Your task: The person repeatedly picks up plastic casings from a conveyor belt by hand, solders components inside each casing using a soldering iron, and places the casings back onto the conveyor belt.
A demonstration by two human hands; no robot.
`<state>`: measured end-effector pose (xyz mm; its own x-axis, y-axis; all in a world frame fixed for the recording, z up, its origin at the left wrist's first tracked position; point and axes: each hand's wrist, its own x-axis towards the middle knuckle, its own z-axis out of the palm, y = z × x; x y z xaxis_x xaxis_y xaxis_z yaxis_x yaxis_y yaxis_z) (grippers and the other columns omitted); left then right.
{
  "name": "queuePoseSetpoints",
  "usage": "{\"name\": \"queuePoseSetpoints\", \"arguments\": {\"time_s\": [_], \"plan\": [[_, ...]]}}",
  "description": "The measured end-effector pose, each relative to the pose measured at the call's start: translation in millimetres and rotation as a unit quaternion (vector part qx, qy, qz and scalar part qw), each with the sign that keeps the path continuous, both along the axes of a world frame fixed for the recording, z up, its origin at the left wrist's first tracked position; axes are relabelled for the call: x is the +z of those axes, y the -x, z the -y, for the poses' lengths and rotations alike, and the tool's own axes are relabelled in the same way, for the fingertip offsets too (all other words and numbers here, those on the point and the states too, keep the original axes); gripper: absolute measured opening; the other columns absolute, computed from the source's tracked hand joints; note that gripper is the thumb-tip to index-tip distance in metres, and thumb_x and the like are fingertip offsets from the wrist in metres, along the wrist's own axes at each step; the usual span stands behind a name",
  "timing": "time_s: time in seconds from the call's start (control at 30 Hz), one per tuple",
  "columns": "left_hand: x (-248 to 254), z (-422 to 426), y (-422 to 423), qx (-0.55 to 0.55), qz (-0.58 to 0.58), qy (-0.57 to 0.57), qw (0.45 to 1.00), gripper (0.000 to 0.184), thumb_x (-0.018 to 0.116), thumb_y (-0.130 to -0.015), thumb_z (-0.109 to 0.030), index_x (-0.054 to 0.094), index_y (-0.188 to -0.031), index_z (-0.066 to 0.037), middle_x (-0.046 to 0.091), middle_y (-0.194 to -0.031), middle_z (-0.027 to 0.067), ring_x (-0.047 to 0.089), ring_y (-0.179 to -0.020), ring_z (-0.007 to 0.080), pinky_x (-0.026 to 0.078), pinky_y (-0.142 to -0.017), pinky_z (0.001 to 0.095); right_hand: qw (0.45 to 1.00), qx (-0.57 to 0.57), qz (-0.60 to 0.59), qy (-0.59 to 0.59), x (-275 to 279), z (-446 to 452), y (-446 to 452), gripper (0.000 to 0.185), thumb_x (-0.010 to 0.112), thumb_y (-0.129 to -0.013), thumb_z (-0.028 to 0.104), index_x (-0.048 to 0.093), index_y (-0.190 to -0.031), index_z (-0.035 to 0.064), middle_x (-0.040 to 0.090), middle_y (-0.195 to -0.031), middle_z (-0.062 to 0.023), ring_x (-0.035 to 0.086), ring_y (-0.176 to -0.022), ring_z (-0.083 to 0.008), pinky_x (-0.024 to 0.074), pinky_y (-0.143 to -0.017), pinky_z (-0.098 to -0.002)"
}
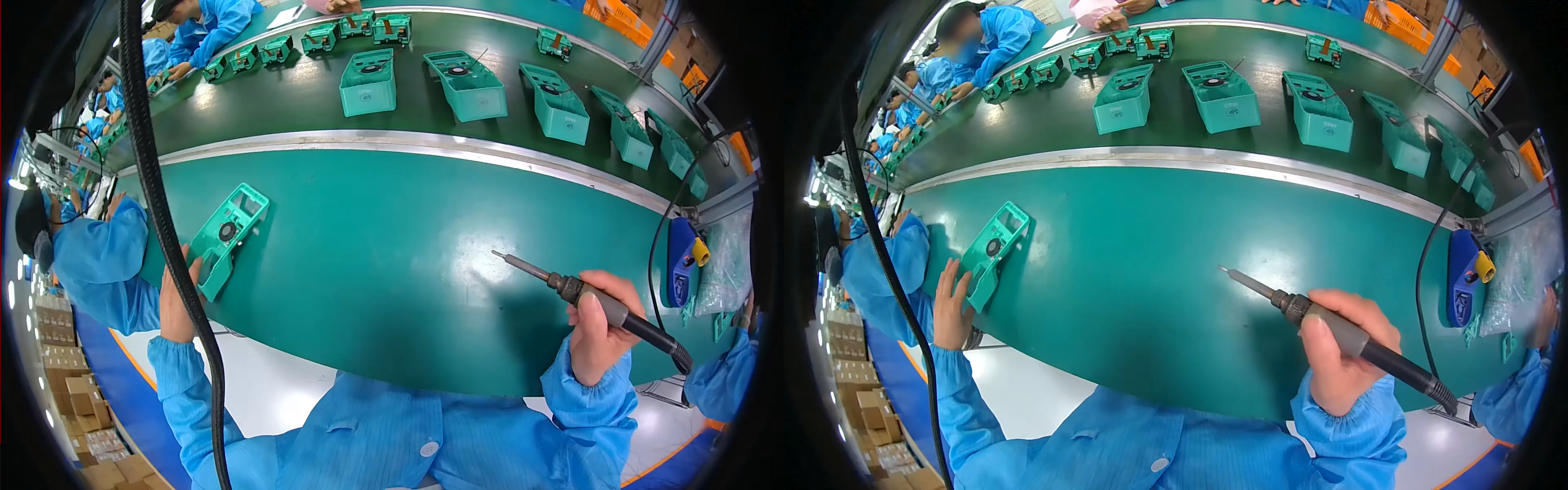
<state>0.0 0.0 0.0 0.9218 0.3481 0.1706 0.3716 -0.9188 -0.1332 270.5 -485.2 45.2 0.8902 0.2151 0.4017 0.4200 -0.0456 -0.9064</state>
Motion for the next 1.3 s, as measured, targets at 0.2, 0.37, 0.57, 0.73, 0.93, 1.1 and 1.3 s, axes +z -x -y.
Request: {"name": "queuePoseSetpoints", "arguments": {"time_s": [0.2, 0.37, 0.57, 0.73, 0.93, 1.1, 1.3], "plan": [[51, 90, -57, -0.107, 0.028, 0.046, 0.993, 0.065, 0.079, -0.057, 0.006, 0.059, -0.119, 0.001, 0.051, -0.137, 0.0212, 0.047, -0.133, 0.0433, 0.042, -0.110, 0.0518, 0.999, -0.001, -0.037, -0.009, 0, -17, 12, 0.022, 0.071, -0.081, 0.004, 0.069, -0.101, -0.0055, 0.069, -0.078, -0.0111, 0.064, -0.064, -0.0138, 0.0489, -0.059, -0.0248], [45, 169, -107, -0.294, 0.041, 0.067, 0.953, 0.059, 0.078, -0.062, -0.007, 0.062, -0.118, -0.001, 0.058, -0.111, 0.0174, 0.059, -0.105, 0.0343, 0.044, -0.105, 0.0568, 0.999, 0.036, 0.025, 0.001, 5, -20, 13, 0.025, 0.074, -0.080, 0.009, 0.070, -0.101, -0.0049, 0.070, -0.078, -0.0122, 0.066, -0.066, -0.0174, 0.0519, -0.062, -0.0280], [18, 232, -137, -0.443, 0.139, 0.009, 0.886, 0.038, 0.068, -0.076, -0.014, 0.066, -0.114, -0.009, 0.063, -0.098, 0.0079, 0.062, -0.084, 0.0188, 0.052, -0.092, 0.0445, 0.971, 0.109, 0.194, 0.085, 17, -29, 1, 0.029, 0.077, -0.070, 0.006, 0.070, -0.096, -0.0063, 0.070, -0.072, -0.0159, 0.063, -0.052, -0.0255, 0.0473, -0.048, -0.0328], [3, 256, -142, -0.423, 0.216, 0.017, 0.880, 0.024, 0.064, -0.086, -0.017, 0.068, -0.109, -0.012, 0.063, -0.100, 0.0041, 0.060, -0.081, 0.0134, 0.051, -0.078, 0.0349, 0.969, 0.146, 0.157, 0.123, 11, -33, 0, 0.021, 0.078, -0.070, 0.005, 0.070, -0.086, -0.0055, 0.068, -0.066, -0.0121, 0.061, -0.047, -0.0224, 0.0454, -0.045, -0.0304], [-4, 254, -144, -0.420, 0.250, 0.038, 0.871, 0.024, 0.061, -0.086, -0.013, 0.071, -0.108, -0.010, 0.061, -0.098, 0.0020, 0.058, -0.080, 0.0118, 0.049, -0.073, 0.0319, 0.965, 0.154, 0.166, 0.129, 1, -46, 1, 0.017, 0.079, -0.069, 0.006, 0.071, -0.081, -0.0030, 0.064, -0.060, -0.0095, 0.060, -0.046, -0.0220, 0.0442, -0.044, -0.0301], [-7, 254, -144, -0.417, 0.260, 0.051, 0.869, 0.024, 0.061, -0.086, -0.012, 0.071, -0.108, -0.009, 0.061, -0.097, 0.0015, 0.058, -0.079, 0.0117, 0.048, -0.073, 0.0321, 0.962, 0.159, 0.172, 0.140, -2, -51, 3, 0.017, 0.080, -0.069, 0.007, 0.071, -0.081, -0.0021, 0.063, -0.059, -0.0088, 0.058, -0.045, -0.0212, 0.0431, -0.044, -0.0298], [-5, 252, -144, -0.414, 0.260, 0.061, 0.870, 0.022, 0.063, -0.086, -0.012, 0.071, -0.106, -0.010, 0.060, -0.096, 0.0015, 0.057, -0.080, 0.0112, 0.047, -0.075, 0.0320, 0.961, 0.166, 0.171, 0.141, -3, -56, 3, 0.017, 0.080, -0.069, 0.006, 0.070, -0.081, -0.0023, 0.063, -0.059, -0.0085, 0.058, -0.045, -0.0208, 0.0428, -0.044, -0.0296]]}}
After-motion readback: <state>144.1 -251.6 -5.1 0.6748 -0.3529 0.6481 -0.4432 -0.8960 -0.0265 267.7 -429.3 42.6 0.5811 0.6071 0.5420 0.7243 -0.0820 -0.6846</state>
